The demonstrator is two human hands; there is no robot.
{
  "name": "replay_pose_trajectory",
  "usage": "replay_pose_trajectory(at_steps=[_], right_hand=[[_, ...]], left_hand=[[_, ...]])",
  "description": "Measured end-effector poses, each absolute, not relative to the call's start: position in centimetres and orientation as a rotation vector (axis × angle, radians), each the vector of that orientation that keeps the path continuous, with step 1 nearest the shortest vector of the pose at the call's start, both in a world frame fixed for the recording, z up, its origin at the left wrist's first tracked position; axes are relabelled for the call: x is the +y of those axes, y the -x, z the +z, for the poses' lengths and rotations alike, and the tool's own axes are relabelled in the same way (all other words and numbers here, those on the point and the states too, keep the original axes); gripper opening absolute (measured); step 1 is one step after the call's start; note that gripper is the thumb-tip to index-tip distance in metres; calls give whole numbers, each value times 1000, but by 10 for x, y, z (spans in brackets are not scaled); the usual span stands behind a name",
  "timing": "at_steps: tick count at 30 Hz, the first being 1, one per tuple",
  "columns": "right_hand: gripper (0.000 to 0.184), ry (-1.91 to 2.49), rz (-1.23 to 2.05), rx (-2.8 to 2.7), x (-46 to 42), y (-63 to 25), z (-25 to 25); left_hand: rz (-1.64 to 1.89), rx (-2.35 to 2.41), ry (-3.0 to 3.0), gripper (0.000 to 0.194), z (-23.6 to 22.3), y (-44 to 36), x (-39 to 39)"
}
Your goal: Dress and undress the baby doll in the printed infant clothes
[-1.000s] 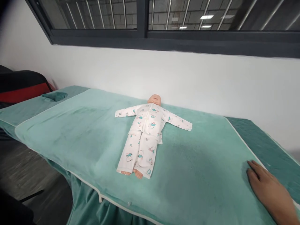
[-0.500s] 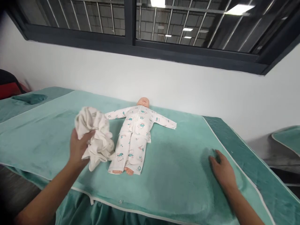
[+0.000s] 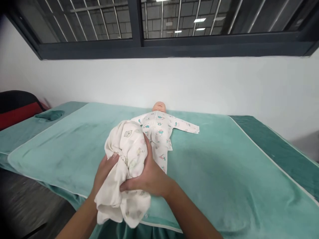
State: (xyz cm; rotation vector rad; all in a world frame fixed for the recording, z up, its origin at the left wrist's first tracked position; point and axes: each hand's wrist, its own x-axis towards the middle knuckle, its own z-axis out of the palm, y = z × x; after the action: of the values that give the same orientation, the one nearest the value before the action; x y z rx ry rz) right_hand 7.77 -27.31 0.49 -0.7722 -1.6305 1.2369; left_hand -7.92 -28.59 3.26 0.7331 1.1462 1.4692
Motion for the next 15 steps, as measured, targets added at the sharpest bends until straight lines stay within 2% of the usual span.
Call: replay_pose_trajectory(at_steps=[3,10,12,15], right_hand=[[135,781,1164,-1497,-275,-55,2],[75,862,976,-1266,-271,-56,-5],[68,920,904,-1265,-270,-70,-2],[67,1002,743,-1227,-266,-106,8]], left_hand=[[1501,1149,-741,81,27,76,-286],[1394,1071,-882,65,19,54,-294],[1337,1064,-1000,58,16,55,-297],[1303,1119,-1235,45,9,65,-297]])
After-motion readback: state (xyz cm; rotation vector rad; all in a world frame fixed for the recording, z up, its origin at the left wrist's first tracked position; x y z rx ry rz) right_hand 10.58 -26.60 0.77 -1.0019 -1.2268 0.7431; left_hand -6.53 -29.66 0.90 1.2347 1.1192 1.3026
